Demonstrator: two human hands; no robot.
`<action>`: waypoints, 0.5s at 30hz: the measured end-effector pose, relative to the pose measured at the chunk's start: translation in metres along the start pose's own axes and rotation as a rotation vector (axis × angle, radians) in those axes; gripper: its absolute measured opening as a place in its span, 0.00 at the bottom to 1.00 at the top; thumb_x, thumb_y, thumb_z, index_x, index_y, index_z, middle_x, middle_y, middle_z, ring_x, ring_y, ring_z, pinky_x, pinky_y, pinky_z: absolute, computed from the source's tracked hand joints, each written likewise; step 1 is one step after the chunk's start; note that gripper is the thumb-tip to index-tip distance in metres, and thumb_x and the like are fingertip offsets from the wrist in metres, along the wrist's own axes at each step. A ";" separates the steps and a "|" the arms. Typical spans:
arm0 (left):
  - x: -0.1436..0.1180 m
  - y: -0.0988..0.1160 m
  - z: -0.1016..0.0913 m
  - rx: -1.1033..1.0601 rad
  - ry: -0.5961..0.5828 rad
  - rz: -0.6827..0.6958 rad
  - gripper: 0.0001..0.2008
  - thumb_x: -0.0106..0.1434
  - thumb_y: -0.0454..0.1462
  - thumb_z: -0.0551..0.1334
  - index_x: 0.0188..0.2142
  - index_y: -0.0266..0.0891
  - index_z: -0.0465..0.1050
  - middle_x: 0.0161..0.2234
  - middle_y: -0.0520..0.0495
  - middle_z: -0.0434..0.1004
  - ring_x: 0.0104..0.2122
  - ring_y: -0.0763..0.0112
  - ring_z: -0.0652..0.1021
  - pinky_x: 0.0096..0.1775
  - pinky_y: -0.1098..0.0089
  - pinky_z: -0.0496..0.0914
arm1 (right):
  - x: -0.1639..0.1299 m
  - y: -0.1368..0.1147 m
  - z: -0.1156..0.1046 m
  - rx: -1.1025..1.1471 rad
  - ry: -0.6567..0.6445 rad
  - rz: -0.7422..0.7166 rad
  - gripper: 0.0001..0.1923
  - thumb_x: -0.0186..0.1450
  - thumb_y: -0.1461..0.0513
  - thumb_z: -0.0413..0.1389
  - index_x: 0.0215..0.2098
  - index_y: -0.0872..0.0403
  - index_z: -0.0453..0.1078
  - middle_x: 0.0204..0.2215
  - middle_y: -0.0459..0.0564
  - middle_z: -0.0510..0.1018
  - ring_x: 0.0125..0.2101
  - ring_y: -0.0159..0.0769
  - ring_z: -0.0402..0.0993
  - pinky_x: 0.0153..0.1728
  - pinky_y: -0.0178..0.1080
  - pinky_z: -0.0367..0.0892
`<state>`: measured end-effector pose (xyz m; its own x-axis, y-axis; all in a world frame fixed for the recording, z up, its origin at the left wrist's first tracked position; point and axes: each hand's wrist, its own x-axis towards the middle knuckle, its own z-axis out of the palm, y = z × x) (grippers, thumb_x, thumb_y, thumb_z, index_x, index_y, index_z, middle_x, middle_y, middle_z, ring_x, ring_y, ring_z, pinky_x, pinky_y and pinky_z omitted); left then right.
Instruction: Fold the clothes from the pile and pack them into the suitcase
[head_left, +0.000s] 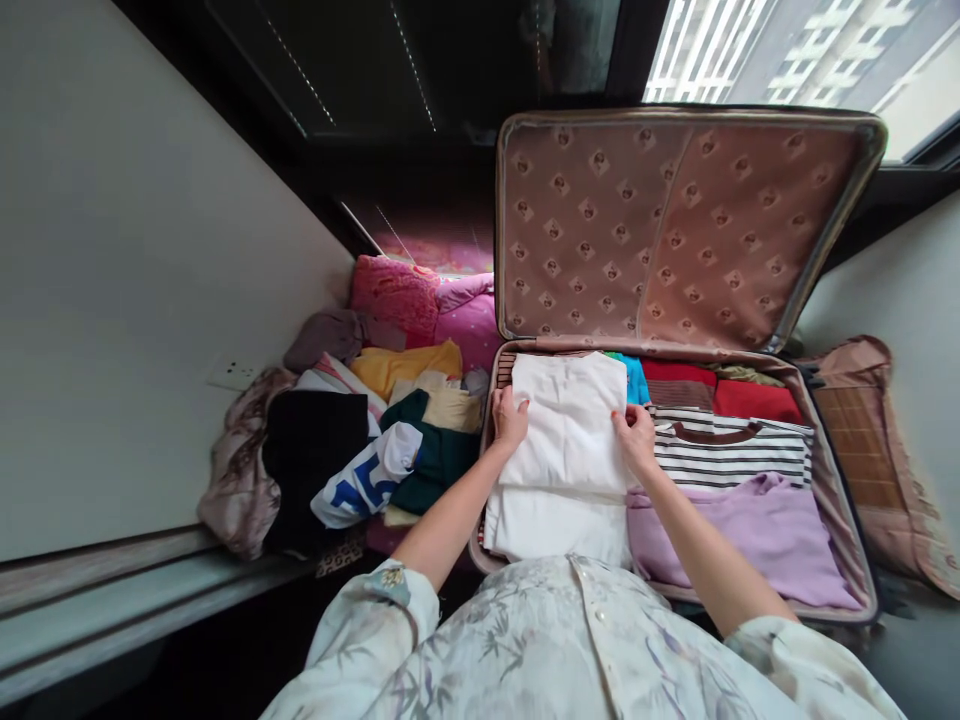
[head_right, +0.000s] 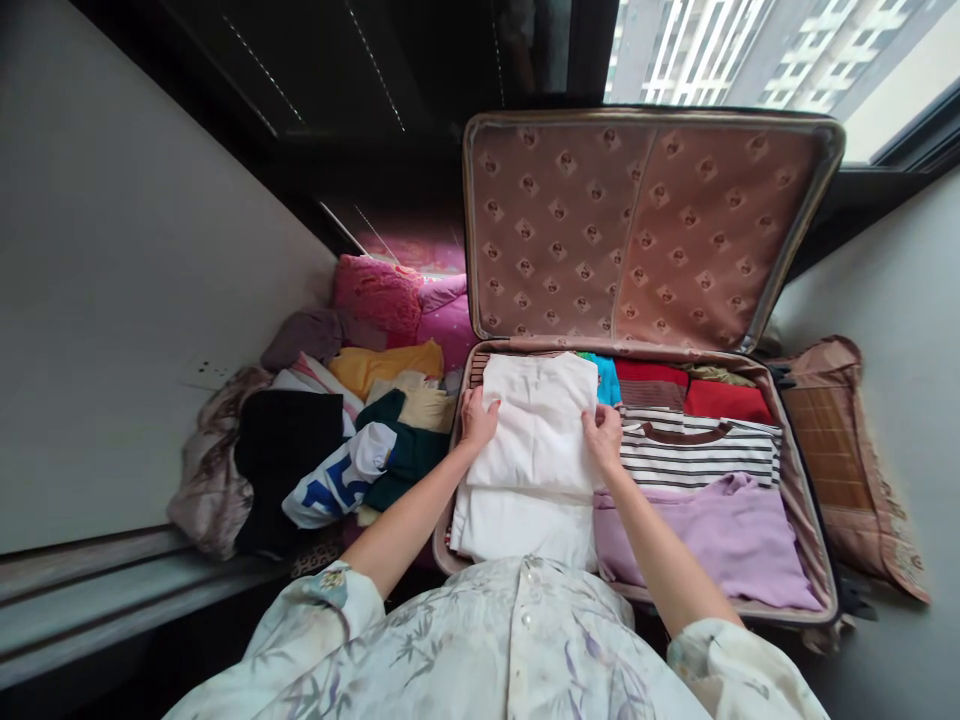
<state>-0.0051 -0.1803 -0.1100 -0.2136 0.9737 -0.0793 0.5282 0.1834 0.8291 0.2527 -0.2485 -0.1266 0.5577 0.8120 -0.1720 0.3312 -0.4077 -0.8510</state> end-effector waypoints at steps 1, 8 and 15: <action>-0.003 0.002 0.001 0.018 0.001 -0.015 0.15 0.57 0.30 0.68 0.44 0.39 0.74 0.47 0.38 0.75 0.52 0.55 0.75 0.58 0.60 0.66 | -0.001 -0.001 0.000 -0.016 -0.001 0.016 0.24 0.54 0.46 0.58 0.40 0.54 0.72 0.36 0.54 0.79 0.34 0.42 0.72 0.39 0.41 0.66; -0.007 0.001 -0.007 -0.144 -0.197 -0.367 0.13 0.56 0.38 0.72 0.40 0.35 0.77 0.41 0.36 0.82 0.47 0.52 0.80 0.50 0.60 0.71 | -0.009 -0.013 -0.008 0.024 -0.181 0.135 0.20 0.51 0.47 0.60 0.31 0.54 0.71 0.28 0.48 0.77 0.30 0.39 0.70 0.32 0.39 0.64; -0.004 0.021 -0.037 -0.456 -0.336 -0.388 0.22 0.54 0.46 0.74 0.41 0.32 0.77 0.40 0.36 0.84 0.39 0.58 0.83 0.42 0.64 0.76 | -0.013 -0.050 -0.033 0.399 -0.299 0.287 0.22 0.43 0.52 0.69 0.30 0.53 0.68 0.24 0.45 0.78 0.24 0.36 0.72 0.26 0.37 0.68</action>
<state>-0.0242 -0.1855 -0.0719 -0.0118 0.8516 -0.5241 0.0504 0.5240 0.8502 0.2535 -0.2528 -0.0656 0.3237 0.7986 -0.5074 -0.1468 -0.4874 -0.8608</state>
